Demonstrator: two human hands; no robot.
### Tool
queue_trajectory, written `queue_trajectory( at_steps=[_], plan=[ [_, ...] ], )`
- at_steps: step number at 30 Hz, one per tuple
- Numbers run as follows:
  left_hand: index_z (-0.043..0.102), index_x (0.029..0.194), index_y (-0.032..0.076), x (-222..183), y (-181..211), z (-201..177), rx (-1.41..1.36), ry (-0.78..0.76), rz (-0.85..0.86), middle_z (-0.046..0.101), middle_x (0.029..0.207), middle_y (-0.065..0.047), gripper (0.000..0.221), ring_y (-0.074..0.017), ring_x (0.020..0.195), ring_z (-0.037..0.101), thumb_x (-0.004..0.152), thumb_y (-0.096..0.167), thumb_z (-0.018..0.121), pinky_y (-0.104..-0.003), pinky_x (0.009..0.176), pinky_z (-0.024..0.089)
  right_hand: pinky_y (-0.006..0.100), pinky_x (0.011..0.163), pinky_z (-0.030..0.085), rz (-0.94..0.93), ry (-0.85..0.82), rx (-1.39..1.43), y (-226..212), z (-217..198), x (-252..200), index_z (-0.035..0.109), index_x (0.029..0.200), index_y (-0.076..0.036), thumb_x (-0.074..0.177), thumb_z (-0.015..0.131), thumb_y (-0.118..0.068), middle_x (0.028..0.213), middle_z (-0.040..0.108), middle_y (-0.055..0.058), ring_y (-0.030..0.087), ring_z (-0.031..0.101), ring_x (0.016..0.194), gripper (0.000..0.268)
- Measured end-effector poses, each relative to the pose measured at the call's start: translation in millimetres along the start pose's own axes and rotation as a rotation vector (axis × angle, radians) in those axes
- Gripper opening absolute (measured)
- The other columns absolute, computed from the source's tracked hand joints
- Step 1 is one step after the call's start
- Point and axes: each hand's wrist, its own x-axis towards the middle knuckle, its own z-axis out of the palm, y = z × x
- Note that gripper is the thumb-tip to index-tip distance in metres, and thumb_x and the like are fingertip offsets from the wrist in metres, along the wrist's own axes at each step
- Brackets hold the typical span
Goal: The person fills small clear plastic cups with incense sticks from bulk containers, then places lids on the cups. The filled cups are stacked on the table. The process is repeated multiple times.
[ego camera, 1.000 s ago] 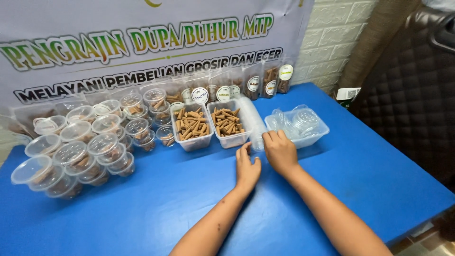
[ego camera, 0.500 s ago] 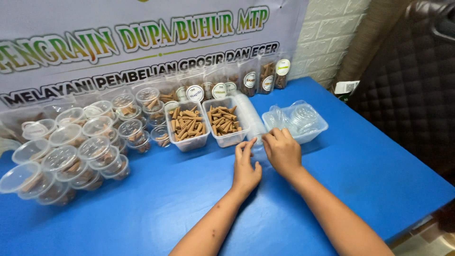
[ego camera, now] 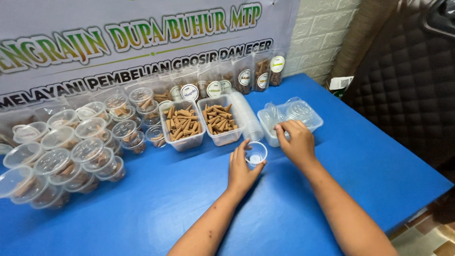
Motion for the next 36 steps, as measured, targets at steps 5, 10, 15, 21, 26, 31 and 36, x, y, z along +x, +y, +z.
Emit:
queue_trajectory(
  at_steps=[5, 10, 15, 21, 26, 31, 36],
  plan=[
    [0.048, 0.144, 0.012, 6, -22, 4, 0.018, 0.021, -0.076, 0.064, 0.117, -0.011, 0.085, -0.0366, 0.110, 0.061, 0.070, 0.023, 0.089, -0.049, 0.098, 0.050, 0.033, 0.073, 0.054, -0.127, 0.000, 0.034, -17, 19, -3, 0.074, 0.092, -0.016, 0.097, 0.068, -0.018, 0.073, 0.067, 0.002, 0.024, 0.065, 0.076, 0.009],
    [0.045, 0.145, 0.014, 10, -58, -15, 0.013, 0.015, -0.208, 0.066, 0.118, -0.011, 0.086, -0.0364, 0.113, 0.064, 0.072, 0.032, 0.087, -0.047, 0.098, 0.052, 0.036, 0.077, 0.054, -0.320, -0.082, 0.083, -64, 37, 25, 0.074, 0.103, -0.011, 0.098, 0.061, -0.014, 0.083, 0.069, 0.007, 0.027, 0.064, 0.083, 0.014],
    [0.042, 0.147, 0.015, 3, -53, -68, 0.079, 0.023, -0.313, 0.068, 0.127, -0.012, 0.088, -0.0384, 0.112, 0.068, 0.072, 0.027, 0.087, -0.048, 0.097, 0.057, 0.046, 0.091, 0.052, -0.143, -0.411, 0.178, -97, 78, 65, 0.071, 0.110, -0.004, 0.108, 0.048, -0.031, 0.100, 0.072, 0.019, 0.037, 0.066, 0.101, 0.036],
    [0.039, 0.148, 0.014, 0, -50, -69, 0.081, 0.018, -0.254, 0.068, 0.129, -0.013, 0.089, -0.0420, 0.121, 0.062, 0.073, 0.025, 0.086, -0.051, 0.103, 0.052, 0.054, 0.106, 0.042, -0.018, -0.635, 0.143, -93, 136, 73, 0.076, 0.108, -0.007, 0.110, 0.030, -0.038, 0.118, 0.073, 0.020, 0.044, 0.063, 0.111, 0.055],
    [0.041, 0.147, 0.015, 1, -50, -68, 0.091, 0.036, -0.229, 0.066, 0.131, -0.014, 0.089, -0.0404, 0.124, 0.059, 0.072, 0.026, 0.086, -0.051, 0.107, 0.047, 0.050, 0.122, 0.026, -0.034, -0.779, 0.001, -102, 135, 73, 0.076, 0.115, -0.014, 0.110, 0.019, -0.053, 0.131, 0.071, 0.011, 0.035, 0.058, 0.130, 0.069],
    [0.040, 0.149, 0.015, 1, -47, -70, 0.080, 0.037, -0.223, 0.065, 0.131, -0.013, 0.088, -0.0394, 0.125, 0.058, 0.074, 0.028, 0.084, -0.052, 0.108, 0.045, 0.050, 0.126, 0.019, -0.009, -0.828, -0.007, -95, 135, 71, 0.078, 0.109, -0.017, 0.109, 0.018, -0.058, 0.124, 0.074, 0.010, 0.032, 0.058, 0.130, 0.072],
    [0.041, 0.148, 0.014, 0, -44, -72, 0.056, 0.053, -0.212, 0.066, 0.131, -0.014, 0.087, -0.0404, 0.125, 0.058, 0.074, 0.026, 0.084, -0.052, 0.108, 0.045, 0.048, 0.125, 0.026, 0.036, -0.811, 0.029, -88, 140, 74, 0.078, 0.108, -0.015, 0.107, 0.023, -0.061, 0.125, 0.073, 0.008, 0.031, 0.059, 0.128, 0.072]
  ],
)
